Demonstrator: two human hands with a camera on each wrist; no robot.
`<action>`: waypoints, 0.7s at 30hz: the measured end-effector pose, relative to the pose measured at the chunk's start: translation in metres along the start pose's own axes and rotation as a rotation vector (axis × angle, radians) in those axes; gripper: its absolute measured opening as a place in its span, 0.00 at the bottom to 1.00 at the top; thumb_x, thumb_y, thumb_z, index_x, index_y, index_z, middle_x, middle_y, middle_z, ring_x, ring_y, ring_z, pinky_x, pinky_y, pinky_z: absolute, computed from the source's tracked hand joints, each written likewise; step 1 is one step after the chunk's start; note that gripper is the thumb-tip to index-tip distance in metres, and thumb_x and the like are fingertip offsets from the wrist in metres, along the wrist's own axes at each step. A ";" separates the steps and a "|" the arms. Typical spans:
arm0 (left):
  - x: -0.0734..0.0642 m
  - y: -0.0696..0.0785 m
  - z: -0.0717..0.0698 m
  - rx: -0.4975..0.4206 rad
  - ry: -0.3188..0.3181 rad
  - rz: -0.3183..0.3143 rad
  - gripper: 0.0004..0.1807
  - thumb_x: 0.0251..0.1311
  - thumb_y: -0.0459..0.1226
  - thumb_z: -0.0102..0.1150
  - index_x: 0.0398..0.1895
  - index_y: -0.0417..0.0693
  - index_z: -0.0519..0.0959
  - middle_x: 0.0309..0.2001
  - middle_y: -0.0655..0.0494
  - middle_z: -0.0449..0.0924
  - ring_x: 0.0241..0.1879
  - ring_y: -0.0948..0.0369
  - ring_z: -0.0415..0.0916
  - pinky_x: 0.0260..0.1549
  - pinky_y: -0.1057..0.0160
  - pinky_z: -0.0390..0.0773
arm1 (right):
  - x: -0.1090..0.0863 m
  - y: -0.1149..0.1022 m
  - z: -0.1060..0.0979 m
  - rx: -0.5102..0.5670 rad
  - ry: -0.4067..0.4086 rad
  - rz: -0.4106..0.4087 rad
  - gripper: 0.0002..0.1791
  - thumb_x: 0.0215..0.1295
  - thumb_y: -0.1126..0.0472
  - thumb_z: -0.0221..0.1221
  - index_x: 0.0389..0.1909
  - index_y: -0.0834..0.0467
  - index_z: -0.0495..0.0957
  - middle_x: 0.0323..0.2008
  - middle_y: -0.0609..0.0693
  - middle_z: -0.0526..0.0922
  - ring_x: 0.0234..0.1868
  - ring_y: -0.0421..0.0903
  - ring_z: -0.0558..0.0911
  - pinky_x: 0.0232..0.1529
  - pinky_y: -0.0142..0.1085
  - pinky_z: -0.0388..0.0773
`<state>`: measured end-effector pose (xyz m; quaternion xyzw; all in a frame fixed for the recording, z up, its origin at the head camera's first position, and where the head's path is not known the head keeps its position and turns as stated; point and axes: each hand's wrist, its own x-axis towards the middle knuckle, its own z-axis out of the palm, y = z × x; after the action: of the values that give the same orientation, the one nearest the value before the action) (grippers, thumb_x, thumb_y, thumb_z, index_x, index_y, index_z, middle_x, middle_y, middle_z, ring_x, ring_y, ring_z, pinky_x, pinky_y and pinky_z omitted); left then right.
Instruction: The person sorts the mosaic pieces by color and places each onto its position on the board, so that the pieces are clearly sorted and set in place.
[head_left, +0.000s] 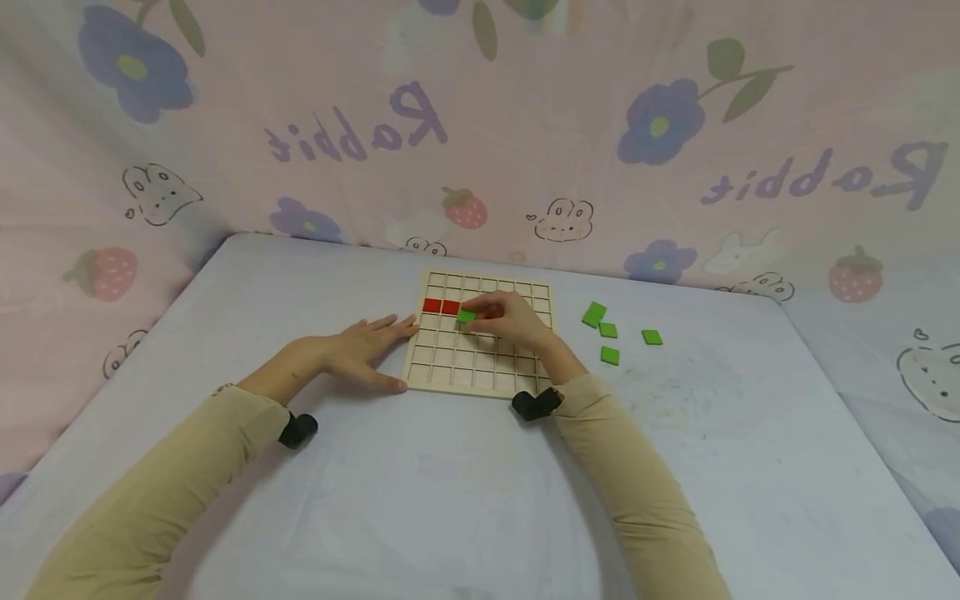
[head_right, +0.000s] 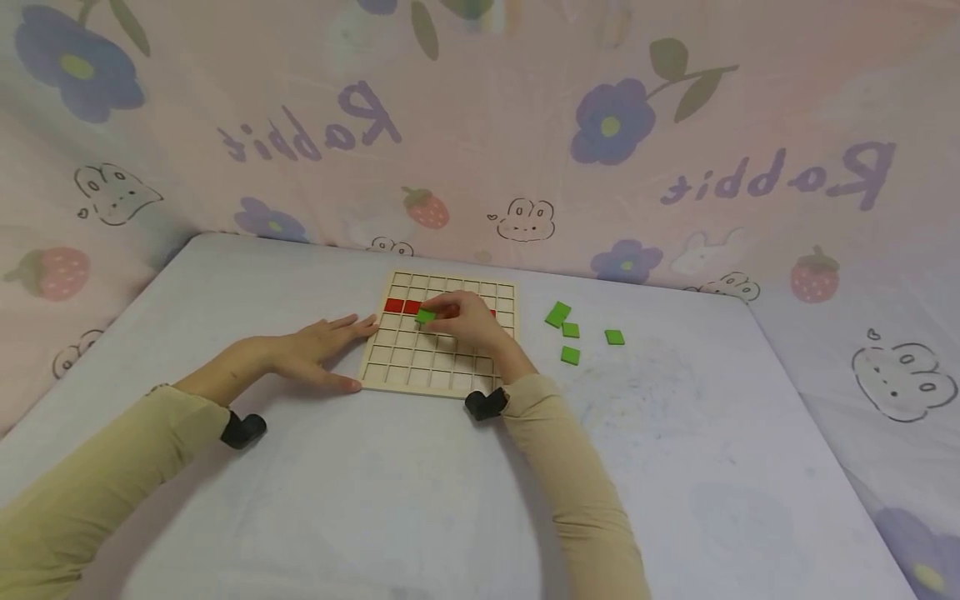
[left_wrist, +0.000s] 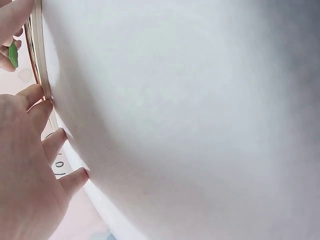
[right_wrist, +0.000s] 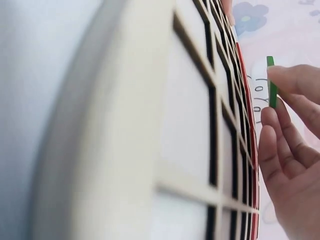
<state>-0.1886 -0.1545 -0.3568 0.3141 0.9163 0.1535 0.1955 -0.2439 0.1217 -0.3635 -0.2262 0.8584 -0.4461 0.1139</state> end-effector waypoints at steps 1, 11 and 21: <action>0.000 0.000 0.000 -0.001 -0.002 -0.003 0.51 0.58 0.57 0.58 0.75 0.43 0.47 0.77 0.44 0.40 0.75 0.42 0.35 0.67 0.33 0.41 | 0.001 -0.001 0.001 -0.005 -0.001 -0.004 0.18 0.59 0.62 0.65 0.51 0.58 0.81 0.44 0.53 0.83 0.38 0.44 0.76 0.38 0.32 0.72; -0.001 0.001 0.000 -0.002 -0.023 -0.016 0.51 0.58 0.57 0.57 0.76 0.43 0.45 0.77 0.45 0.37 0.76 0.43 0.32 0.68 0.33 0.37 | 0.009 -0.006 0.012 -0.024 -0.010 0.005 0.18 0.60 0.61 0.64 0.52 0.58 0.81 0.50 0.53 0.80 0.45 0.47 0.78 0.42 0.32 0.74; 0.000 -0.001 0.001 0.009 -0.050 -0.040 0.53 0.58 0.60 0.54 0.77 0.47 0.41 0.78 0.49 0.33 0.76 0.46 0.30 0.69 0.35 0.34 | 0.016 -0.011 0.022 -0.008 -0.013 -0.009 0.16 0.60 0.63 0.64 0.51 0.59 0.82 0.44 0.53 0.82 0.39 0.44 0.77 0.37 0.29 0.72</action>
<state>-0.1885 -0.1545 -0.3582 0.3003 0.9179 0.1373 0.2199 -0.2461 0.0926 -0.3675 -0.2335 0.8584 -0.4417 0.1167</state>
